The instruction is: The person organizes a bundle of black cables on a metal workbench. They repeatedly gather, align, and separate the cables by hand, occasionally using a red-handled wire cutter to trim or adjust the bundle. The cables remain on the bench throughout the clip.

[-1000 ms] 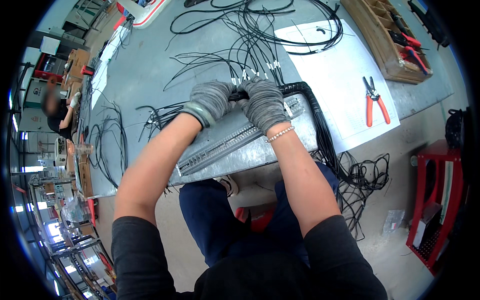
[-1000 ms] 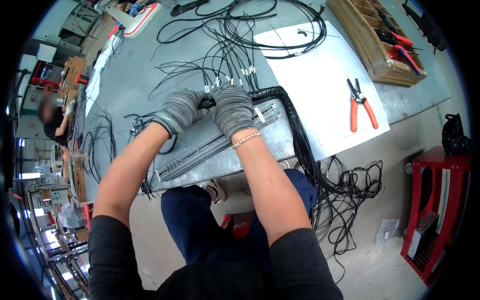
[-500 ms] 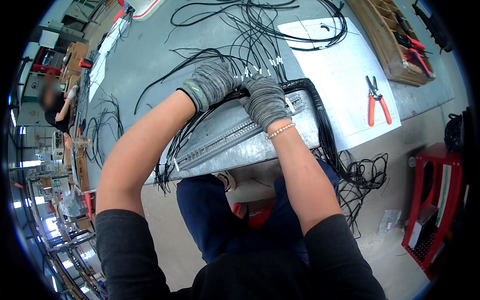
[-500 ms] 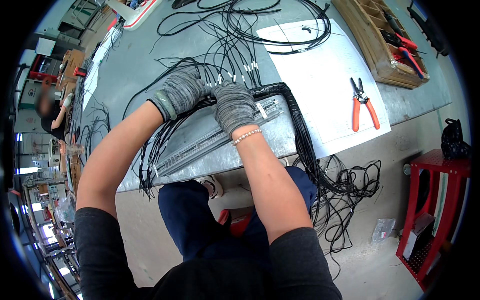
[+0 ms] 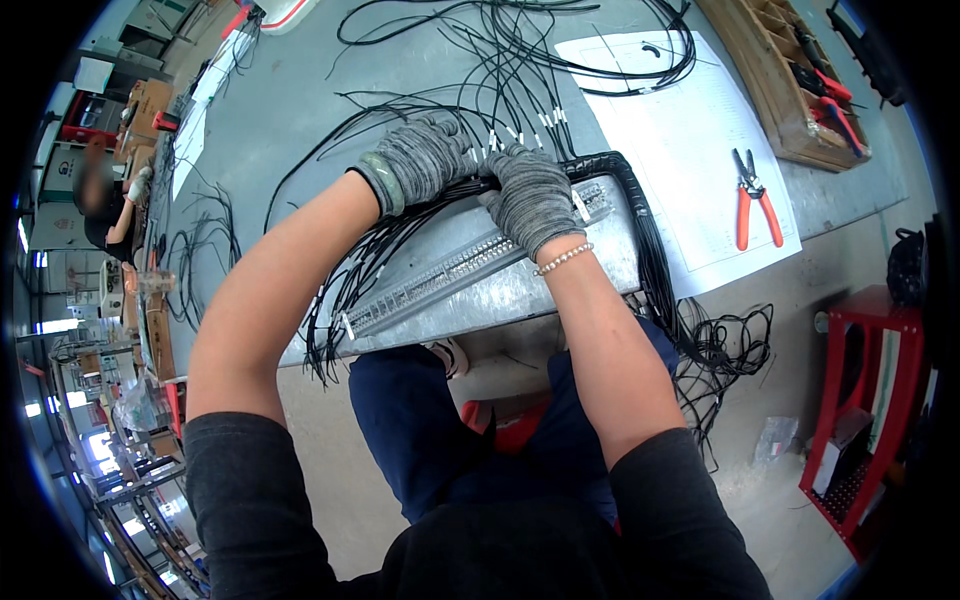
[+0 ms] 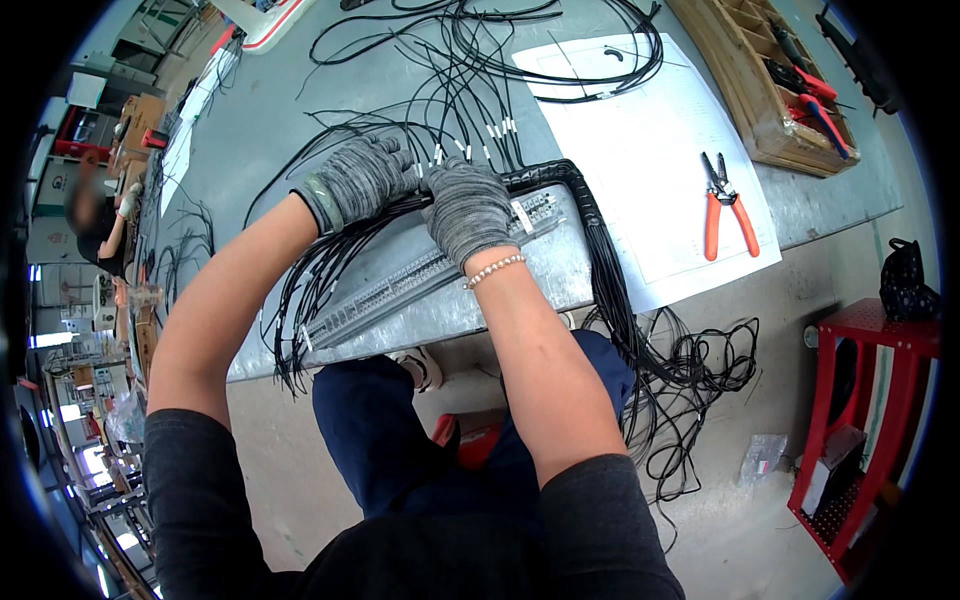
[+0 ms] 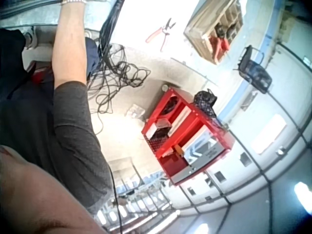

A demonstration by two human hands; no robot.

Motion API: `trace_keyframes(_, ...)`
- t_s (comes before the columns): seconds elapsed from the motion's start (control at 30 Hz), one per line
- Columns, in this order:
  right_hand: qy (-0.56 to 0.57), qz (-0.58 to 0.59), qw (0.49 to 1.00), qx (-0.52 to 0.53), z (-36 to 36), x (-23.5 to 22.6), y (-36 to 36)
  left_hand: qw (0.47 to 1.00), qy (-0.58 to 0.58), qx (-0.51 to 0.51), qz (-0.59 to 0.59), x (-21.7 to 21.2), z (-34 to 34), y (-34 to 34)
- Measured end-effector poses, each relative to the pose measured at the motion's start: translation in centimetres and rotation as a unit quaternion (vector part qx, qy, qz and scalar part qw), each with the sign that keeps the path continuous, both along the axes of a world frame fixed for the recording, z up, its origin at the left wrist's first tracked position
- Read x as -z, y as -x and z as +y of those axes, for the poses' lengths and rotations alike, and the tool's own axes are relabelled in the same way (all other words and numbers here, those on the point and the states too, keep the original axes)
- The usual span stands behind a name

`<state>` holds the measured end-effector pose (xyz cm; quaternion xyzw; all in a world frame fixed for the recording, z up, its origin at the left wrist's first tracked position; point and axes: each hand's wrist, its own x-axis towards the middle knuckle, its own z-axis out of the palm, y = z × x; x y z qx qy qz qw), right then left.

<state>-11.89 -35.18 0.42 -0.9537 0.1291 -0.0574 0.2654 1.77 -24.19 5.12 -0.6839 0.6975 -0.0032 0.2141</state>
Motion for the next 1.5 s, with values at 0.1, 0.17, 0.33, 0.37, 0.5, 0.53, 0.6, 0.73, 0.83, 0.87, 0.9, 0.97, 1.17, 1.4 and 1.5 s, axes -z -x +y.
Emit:
trace_keyframes(0.1, -0.008, -0.013, 1.000, 0.003, 0.2, -0.1, 0.0, 1.000, 0.007, 0.013, -0.008, -0.1, -0.2, -0.3)
trace_keyframes(0.17, -0.026, -0.019, 0.999, 0.012, 0.0, 0.1, 0.0, 1.000, 0.003, -0.013, 0.028, -0.7, -0.8, 0.0)
trace_keyframes(0.33, -0.016, -0.001, 1.000, -0.005, -0.1, 0.2, -0.2, 0.989, -0.017, -0.114, 0.093, -0.8, -1.1, 1.2)
trace_keyframes(0.37, -0.016, 0.010, 1.000, 0.007, 0.0, 0.2, -0.2, 0.987, -0.018, -0.126, 0.102, -0.8, -1.0, 1.8)
trace_keyframes(0.5, -0.009, 0.014, 1.000, 0.017, 0.7, -0.4, -0.3, 0.963, -0.006, -0.238, 0.130, -1.5, 0.0, 4.2)
trace_keyframes(0.53, -0.008, 0.003, 1.000, 0.010, 1.0, -0.1, -0.4, 0.947, -0.017, -0.276, 0.161, -1.6, 0.5, 4.6)
trace_keyframes(0.6, -0.036, -0.005, 0.999, -0.005, 1.4, 0.3, -0.5, 0.937, 0.032, -0.272, 0.219, -1.1, 2.8, 5.9)
trace_keyframes(0.73, -0.032, -0.012, 0.999, 0.005, 1.6, 0.6, -0.5, 0.906, -0.024, -0.317, 0.277, -4.1, 10.0, 10.9)
trace_keyframes(0.83, -0.016, 0.019, 1.000, 0.004, 0.7, 1.1, -0.3, 0.893, -0.022, -0.339, 0.297, -7.6, 16.5, 15.2)
trace_keyframes(0.87, 0.010, -0.008, 1.000, 0.012, 0.9, 2.0, -0.6, 0.848, -0.083, -0.390, 0.350, -8.2, 19.5, 16.8)
trace_keyframes(0.9, 0.006, -0.003, 1.000, 0.010, 0.8, 2.0, -0.8, 0.794, -0.143, -0.436, 0.399, -8.4, 22.4, 18.2)
trace_keyframes(0.97, -0.002, 0.008, 1.000, -0.008, 1.7, 1.8, -1.2, 0.706, -0.177, -0.381, 0.570, -7.6, 27.7, 22.2)
trace_keyframes(1.17, 0.006, 0.050, 0.999, -0.014, 1.0, 1.8, -1.5, 0.887, 0.044, -0.310, 0.339, -6.5, 20.0, 14.2)
trace_keyframes(1.4, -0.001, 0.050, 0.998, -0.027, 1.8, 1.1, -1.5, 0.941, 0.048, -0.281, 0.180, 3.7, 4.0, 2.1)
trace_keyframes(1.5, -0.003, 0.041, 0.999, -0.015, 1.2, 1.1, -0.9, 0.902, 0.000, -0.328, 0.280, 4.4, 0.9, 2.6)
